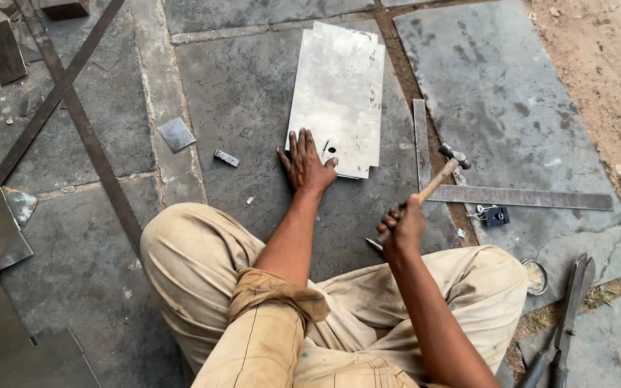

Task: The person assembles a metal lock by inserting a key and securing components, then uses a hammer and punch to create holes in a metal sheet. The person repeatedly hammers the punch to form multiple holes in the sheet.

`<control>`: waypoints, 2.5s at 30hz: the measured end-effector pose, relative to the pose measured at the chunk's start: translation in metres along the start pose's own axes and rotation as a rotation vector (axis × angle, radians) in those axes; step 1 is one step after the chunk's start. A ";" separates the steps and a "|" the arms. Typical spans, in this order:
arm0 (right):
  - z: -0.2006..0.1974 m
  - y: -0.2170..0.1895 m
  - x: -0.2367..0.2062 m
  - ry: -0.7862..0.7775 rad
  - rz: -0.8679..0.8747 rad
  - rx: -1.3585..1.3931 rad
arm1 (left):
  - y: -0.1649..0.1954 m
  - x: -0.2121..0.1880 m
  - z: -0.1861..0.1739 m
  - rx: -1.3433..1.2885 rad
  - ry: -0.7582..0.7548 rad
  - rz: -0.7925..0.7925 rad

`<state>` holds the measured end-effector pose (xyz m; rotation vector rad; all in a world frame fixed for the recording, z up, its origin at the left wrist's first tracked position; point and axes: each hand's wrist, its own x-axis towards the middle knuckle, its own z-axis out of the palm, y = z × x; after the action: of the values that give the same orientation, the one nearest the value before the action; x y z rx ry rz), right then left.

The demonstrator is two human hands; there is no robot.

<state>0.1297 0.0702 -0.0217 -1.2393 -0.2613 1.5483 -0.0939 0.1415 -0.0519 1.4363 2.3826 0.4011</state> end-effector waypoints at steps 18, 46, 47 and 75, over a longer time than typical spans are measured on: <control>0.023 0.002 -0.019 -0.286 0.219 -0.677 | 0.007 -0.005 -0.007 -0.024 -0.058 0.005; -0.039 0.004 -0.044 -0.104 0.246 -0.487 | 0.034 0.026 0.007 -0.956 0.096 0.086; -0.039 0.004 -0.044 -0.103 0.247 -0.477 | 0.037 0.026 0.011 -0.941 0.069 0.093; 0.047 -0.071 -0.045 -0.203 -0.232 -1.560 | 0.025 0.024 0.041 -0.527 0.246 0.421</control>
<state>0.1288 0.0810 0.0742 -2.0226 -1.9147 1.1142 -0.0675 0.1769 -0.0818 1.6760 1.8988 1.2663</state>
